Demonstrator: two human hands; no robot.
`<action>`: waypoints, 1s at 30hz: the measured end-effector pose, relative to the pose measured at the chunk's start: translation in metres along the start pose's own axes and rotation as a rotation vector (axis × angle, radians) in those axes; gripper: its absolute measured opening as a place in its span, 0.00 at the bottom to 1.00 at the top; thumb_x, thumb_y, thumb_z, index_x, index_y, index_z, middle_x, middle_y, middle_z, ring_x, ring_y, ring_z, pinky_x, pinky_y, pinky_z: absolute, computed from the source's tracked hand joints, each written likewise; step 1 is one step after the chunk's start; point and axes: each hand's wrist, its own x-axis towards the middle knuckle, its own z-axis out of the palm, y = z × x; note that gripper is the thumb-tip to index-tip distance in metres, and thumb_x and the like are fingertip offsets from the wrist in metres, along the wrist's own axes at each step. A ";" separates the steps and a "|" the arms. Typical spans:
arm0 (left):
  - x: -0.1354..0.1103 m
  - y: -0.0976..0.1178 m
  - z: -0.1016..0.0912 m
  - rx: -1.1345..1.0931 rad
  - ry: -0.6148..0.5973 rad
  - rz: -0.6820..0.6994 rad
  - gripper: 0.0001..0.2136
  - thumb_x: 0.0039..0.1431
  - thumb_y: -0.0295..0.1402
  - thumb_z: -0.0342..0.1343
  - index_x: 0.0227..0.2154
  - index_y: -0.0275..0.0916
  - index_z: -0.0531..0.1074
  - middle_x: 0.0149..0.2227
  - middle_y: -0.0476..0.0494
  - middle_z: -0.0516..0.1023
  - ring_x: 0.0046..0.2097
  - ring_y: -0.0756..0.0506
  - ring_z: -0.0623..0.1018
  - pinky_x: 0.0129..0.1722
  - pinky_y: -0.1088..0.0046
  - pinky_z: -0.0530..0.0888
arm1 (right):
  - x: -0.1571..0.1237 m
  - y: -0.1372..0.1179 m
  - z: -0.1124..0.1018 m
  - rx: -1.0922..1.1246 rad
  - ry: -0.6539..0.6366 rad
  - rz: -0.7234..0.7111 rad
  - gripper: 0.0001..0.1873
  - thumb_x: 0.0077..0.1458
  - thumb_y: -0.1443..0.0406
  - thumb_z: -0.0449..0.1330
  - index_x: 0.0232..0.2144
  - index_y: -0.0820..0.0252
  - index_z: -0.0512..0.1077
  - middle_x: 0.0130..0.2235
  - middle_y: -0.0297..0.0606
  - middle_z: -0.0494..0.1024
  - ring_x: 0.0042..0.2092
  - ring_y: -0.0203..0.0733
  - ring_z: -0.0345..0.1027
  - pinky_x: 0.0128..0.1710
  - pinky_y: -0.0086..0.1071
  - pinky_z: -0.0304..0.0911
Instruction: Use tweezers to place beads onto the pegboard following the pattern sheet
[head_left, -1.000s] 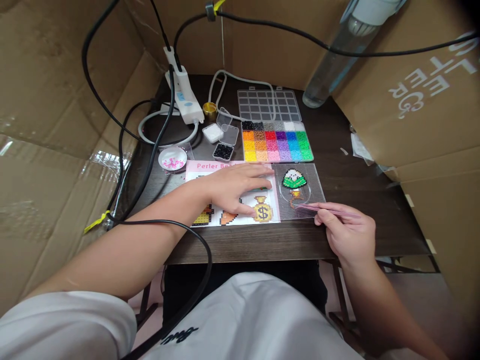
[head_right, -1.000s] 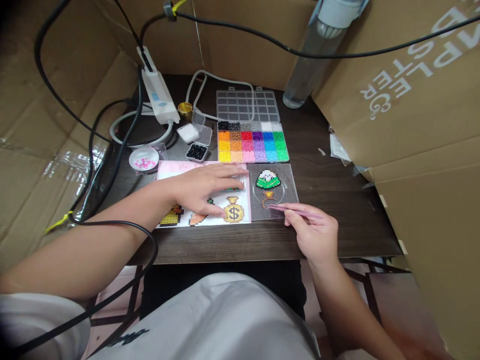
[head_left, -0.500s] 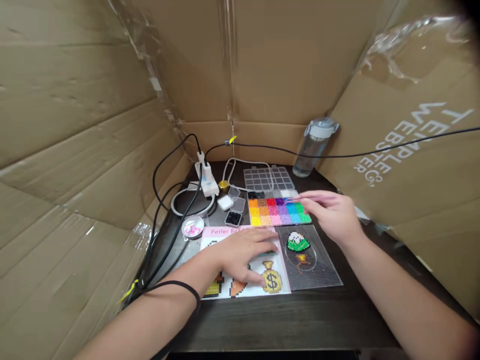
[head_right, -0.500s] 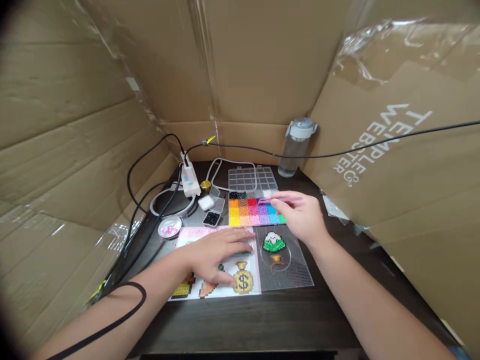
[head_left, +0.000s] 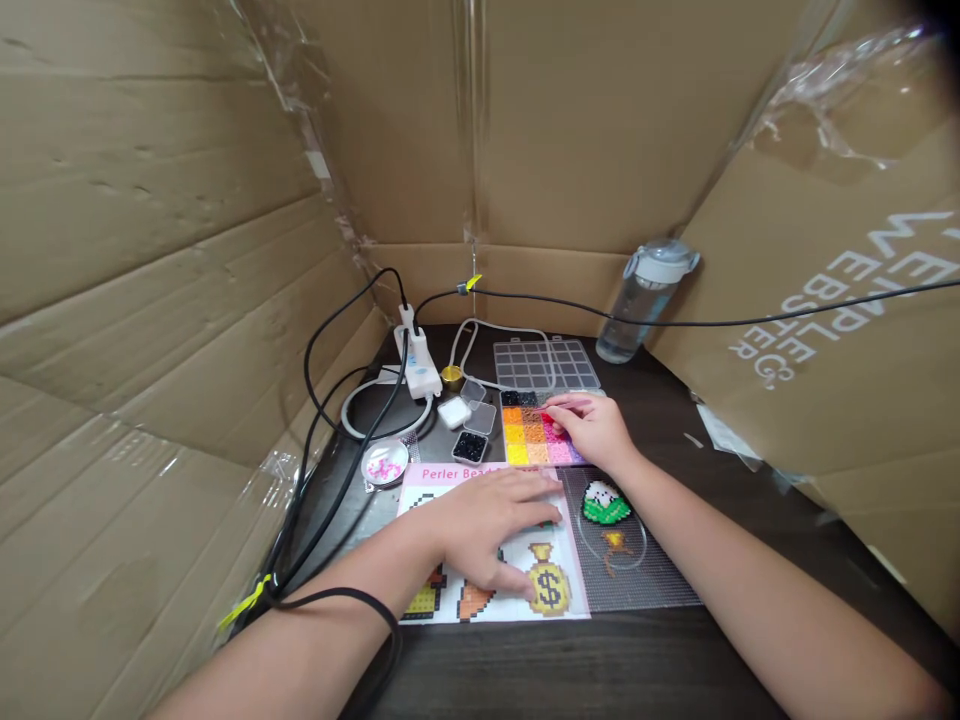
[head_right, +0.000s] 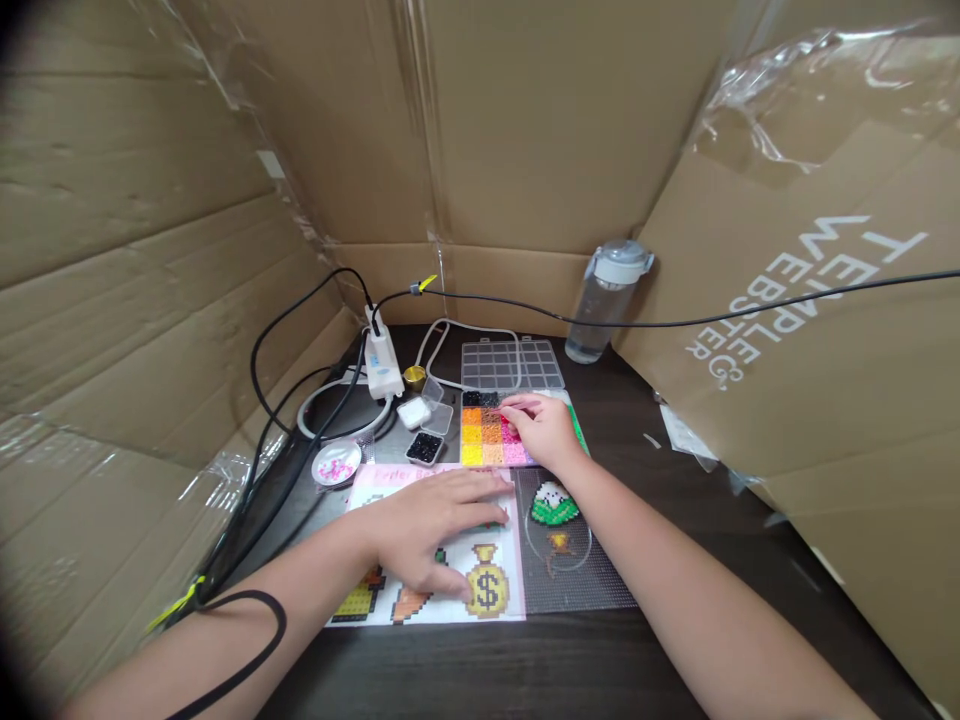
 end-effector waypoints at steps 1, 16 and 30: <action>0.000 0.000 0.000 -0.003 -0.001 -0.003 0.41 0.53 0.58 0.65 0.64 0.38 0.71 0.74 0.30 0.58 0.74 0.27 0.61 0.74 0.45 0.58 | 0.000 0.000 0.000 0.009 0.007 0.004 0.16 0.47 0.53 0.70 0.29 0.61 0.83 0.27 0.43 0.83 0.24 0.42 0.73 0.26 0.35 0.71; 0.001 0.001 -0.001 0.006 -0.014 -0.001 0.40 0.53 0.55 0.65 0.64 0.37 0.71 0.74 0.28 0.59 0.74 0.26 0.61 0.73 0.43 0.59 | 0.000 0.005 0.001 0.051 0.013 0.006 0.21 0.45 0.48 0.72 0.28 0.61 0.82 0.22 0.41 0.80 0.24 0.42 0.73 0.25 0.36 0.71; 0.001 0.000 0.000 0.009 -0.019 -0.009 0.41 0.53 0.57 0.64 0.64 0.38 0.70 0.74 0.28 0.58 0.74 0.25 0.59 0.73 0.41 0.59 | 0.001 0.006 0.002 0.034 0.003 0.029 0.20 0.45 0.49 0.71 0.28 0.61 0.81 0.23 0.41 0.80 0.24 0.42 0.72 0.25 0.35 0.69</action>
